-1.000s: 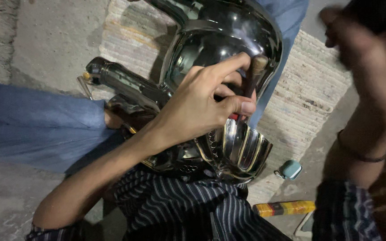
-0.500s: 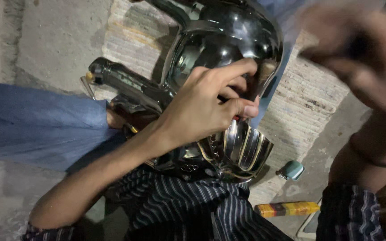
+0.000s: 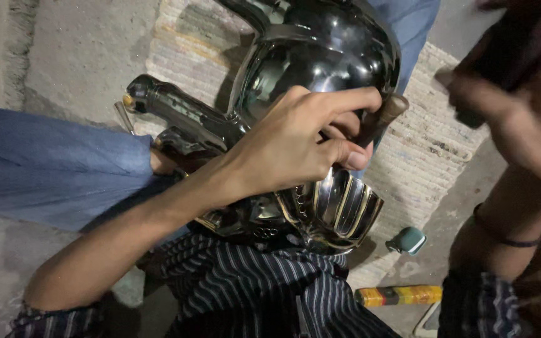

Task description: The person holds a small cylindrical metal rod against a curved chrome metal object and repeatedly taps the rod with a wooden mallet. The person adjusts the rod's position occasionally while continuing to strike it to shape or flatten the metal surface.

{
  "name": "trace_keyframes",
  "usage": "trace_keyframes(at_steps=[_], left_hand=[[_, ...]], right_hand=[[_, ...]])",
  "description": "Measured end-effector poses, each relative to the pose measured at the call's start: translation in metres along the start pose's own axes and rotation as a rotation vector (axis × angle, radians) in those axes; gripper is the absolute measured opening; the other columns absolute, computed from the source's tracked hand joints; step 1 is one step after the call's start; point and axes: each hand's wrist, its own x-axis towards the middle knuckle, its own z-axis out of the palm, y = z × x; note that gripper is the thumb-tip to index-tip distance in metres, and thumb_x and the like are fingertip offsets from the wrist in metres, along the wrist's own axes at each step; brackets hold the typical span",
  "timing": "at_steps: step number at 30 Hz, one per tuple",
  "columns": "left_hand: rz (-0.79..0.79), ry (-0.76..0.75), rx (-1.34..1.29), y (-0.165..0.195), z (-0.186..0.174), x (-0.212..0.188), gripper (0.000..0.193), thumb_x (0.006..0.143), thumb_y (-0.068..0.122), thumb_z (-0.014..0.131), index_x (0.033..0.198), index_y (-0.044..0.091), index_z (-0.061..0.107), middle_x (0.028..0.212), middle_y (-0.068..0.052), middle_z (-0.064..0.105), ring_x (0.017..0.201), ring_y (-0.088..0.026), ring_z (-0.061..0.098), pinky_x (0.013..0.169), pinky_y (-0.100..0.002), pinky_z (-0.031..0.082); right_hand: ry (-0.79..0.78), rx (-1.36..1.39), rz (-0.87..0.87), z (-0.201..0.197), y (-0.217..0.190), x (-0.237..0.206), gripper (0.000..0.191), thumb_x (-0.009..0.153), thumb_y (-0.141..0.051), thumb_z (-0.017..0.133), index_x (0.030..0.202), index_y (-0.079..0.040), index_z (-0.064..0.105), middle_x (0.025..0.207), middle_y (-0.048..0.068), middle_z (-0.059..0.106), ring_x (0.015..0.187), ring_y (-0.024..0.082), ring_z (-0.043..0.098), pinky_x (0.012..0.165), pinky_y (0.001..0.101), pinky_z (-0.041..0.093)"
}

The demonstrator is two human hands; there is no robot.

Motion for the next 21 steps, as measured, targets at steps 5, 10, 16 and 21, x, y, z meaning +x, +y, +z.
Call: trace_keyframes(at_steps=[5,10,16,21], left_hand=[[-0.013,-0.034,-0.013,0.005,0.000,0.007,0.048,0.092,0.004,0.066,0.138,-0.006,0.055,0.091,-0.017,0.081,0.080,-0.017,0.083,0.069,-0.028,0.070],[0.007,-0.093,0.085,0.009,-0.005,0.013,0.043,0.091,0.013,0.076,0.126,-0.007,0.062,0.097,-0.020,0.079,0.080,-0.020,0.083,0.064,-0.031,0.067],[0.001,-0.153,0.121,0.014,-0.004,0.023,0.054,0.088,0.009,0.073,0.137,-0.005,0.055,0.106,-0.020,0.078,0.086,-0.024,0.083,0.068,-0.032,0.065],[0.075,-0.196,0.200,0.025,-0.005,0.029,0.055,0.087,0.009,0.074,0.137,-0.005,0.056,0.098,-0.020,0.079,0.083,-0.023,0.083,0.067,-0.032,0.065]], right_hand=[[0.043,0.227,0.086,0.002,0.008,-0.012,0.032,0.109,0.001,0.071,0.136,0.002,0.054,0.099,0.013,0.066,0.077,0.020,0.062,0.069,0.0270,0.049],[-0.048,-0.193,-0.181,0.006,-0.020,-0.007,0.056,0.080,0.006,0.075,0.132,0.004,0.054,0.110,0.023,0.068,0.097,0.031,0.067,0.080,0.0387,0.054],[-0.123,-0.304,-0.322,0.008,-0.027,-0.008,0.059,0.074,0.011,0.071,0.130,0.012,0.053,0.124,0.033,0.065,0.114,0.042,0.067,0.096,0.0470,0.056],[-0.147,-0.378,-0.308,0.009,-0.022,-0.016,0.062,0.069,0.013,0.073,0.127,0.014,0.054,0.116,0.032,0.066,0.106,0.040,0.069,0.089,0.0477,0.056]])
